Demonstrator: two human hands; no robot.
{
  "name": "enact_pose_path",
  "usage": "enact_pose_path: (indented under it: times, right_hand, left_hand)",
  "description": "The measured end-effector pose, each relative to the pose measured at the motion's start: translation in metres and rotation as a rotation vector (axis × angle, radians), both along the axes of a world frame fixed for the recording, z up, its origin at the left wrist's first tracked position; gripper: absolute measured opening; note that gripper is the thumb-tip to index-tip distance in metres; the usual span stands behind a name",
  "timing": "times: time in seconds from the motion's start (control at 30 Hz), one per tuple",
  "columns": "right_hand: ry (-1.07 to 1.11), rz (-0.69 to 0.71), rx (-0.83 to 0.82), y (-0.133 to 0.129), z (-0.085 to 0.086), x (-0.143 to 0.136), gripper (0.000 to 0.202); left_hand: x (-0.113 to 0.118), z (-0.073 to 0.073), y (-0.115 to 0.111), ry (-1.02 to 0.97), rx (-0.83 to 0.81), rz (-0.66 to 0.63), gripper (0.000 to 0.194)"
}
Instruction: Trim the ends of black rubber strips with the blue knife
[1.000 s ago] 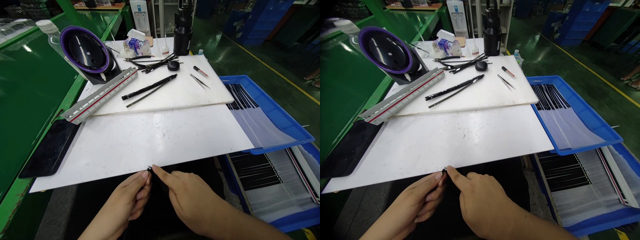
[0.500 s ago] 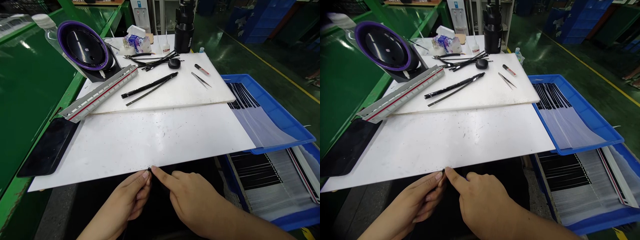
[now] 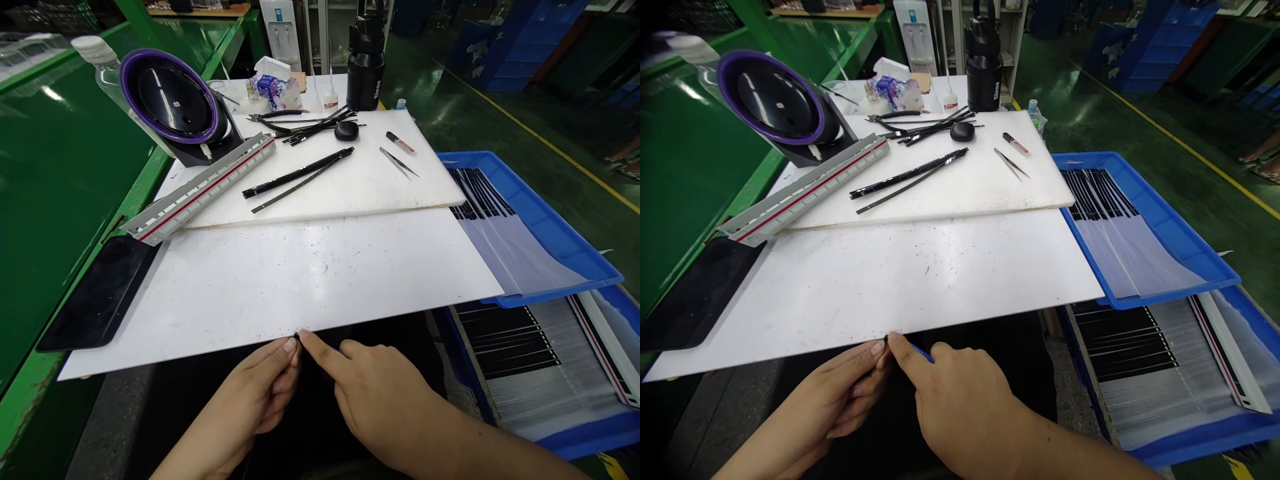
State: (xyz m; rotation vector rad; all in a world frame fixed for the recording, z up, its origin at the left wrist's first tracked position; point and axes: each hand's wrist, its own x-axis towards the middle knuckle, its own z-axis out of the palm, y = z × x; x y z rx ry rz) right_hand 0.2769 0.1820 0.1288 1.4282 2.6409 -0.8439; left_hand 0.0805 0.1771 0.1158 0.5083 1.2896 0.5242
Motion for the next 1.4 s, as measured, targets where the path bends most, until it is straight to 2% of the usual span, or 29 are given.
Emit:
enact_pose_path:
  times: [0.23,0.47,0.7,0.87,1.4]
  right_hand:
    - [-0.003,0.017,0.063,-0.003,0.004,0.000,0.071]
    - [-0.007,0.003,0.088,-0.006,0.001,0.000,0.070]
    - [0.162,-0.080,-0.060,-0.007,0.000,0.004,0.066]
    - [0.228,-0.076,-0.100,-0.007,0.001,0.006,0.066]
    - [-0.010,-0.042,0.036,-0.011,0.000,-0.006,0.070]
  left_hand:
    - [0.002,0.002,0.000,0.002,0.031,0.011,0.044]
    - [0.001,-0.002,0.001,0.027,0.053,-0.015,0.046]
    - [0.000,0.000,0.001,0.029,0.044,-0.010,0.045]
    - [0.004,0.001,-0.001,0.038,0.055,0.007,0.047]
    - [0.008,-0.002,-0.004,0.036,0.019,0.063,0.050]
